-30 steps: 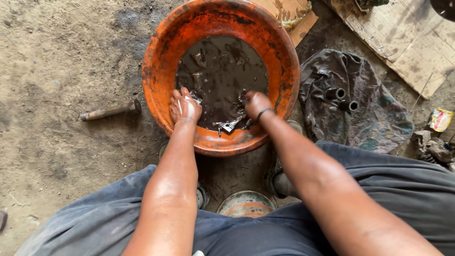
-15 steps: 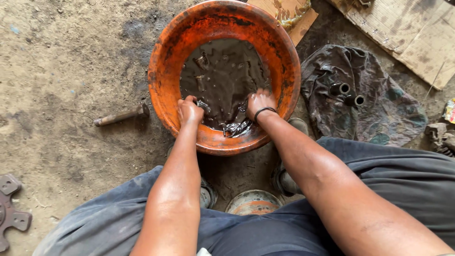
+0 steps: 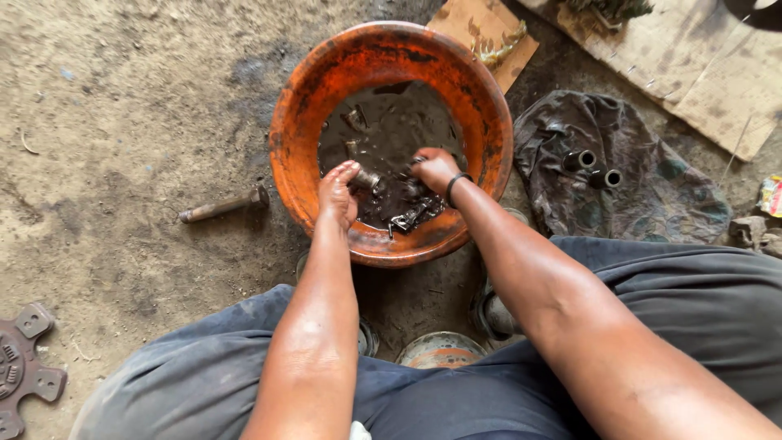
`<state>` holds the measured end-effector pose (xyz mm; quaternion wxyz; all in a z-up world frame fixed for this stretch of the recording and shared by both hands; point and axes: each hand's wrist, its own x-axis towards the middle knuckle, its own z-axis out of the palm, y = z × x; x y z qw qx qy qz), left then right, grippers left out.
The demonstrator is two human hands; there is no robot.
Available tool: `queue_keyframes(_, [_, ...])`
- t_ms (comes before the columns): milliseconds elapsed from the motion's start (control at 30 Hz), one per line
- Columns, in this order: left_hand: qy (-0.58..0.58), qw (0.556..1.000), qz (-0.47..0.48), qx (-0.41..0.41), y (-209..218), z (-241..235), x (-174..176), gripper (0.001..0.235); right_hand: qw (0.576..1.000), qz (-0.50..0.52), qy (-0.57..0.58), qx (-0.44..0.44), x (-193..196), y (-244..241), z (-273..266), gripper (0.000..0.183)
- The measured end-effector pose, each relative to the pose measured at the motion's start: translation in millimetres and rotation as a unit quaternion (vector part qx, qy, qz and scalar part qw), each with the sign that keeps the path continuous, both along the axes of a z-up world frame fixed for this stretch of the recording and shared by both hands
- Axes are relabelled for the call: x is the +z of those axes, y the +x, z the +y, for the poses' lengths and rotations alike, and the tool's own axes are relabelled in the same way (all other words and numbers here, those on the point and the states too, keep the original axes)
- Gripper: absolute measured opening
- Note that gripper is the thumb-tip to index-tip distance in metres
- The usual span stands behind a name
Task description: The person sits on the ground and cleans small cylindrical metal parts by hand in a basin of dark liquid. They repeatedly submerge, rub, and rinse the parts, then place them on a cloth nearby. A second person assembles a large circular metal component in the background.
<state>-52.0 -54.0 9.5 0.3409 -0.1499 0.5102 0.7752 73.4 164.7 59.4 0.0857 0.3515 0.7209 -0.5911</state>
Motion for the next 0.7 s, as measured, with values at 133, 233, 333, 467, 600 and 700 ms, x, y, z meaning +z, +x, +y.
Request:
queue_keyframes(133, [0.106,0.992,-0.067,0.011,13,24,30,0.019,0.995,0.089,-0.051,-0.013,58,-31,-32,0.018])
queue_keyframes(233, [0.141,0.985,-0.092,0.035,25,47,40,0.020,0.969,0.093,0.230,0.017,102,-29,-66,0.030])
queue_keyframes(333, [0.163,0.983,-0.066,0.058,30,66,43,0.024,0.865,0.142,0.479,0.043,135,-8,-87,0.038])
queue_keyframes(467, [0.182,0.978,-0.089,0.050,45,86,57,0.018,0.865,0.054,0.487,0.107,151,10,-74,0.035])
queue_keyframes(600, [0.162,0.979,-0.118,0.032,68,84,91,0.023,0.919,0.073,0.385,-0.047,122,12,-52,0.033])
queue_keyframes(700, [0.164,0.983,-0.087,-0.008,77,77,116,0.020,0.951,0.045,0.285,-0.115,85,3,-22,0.033])
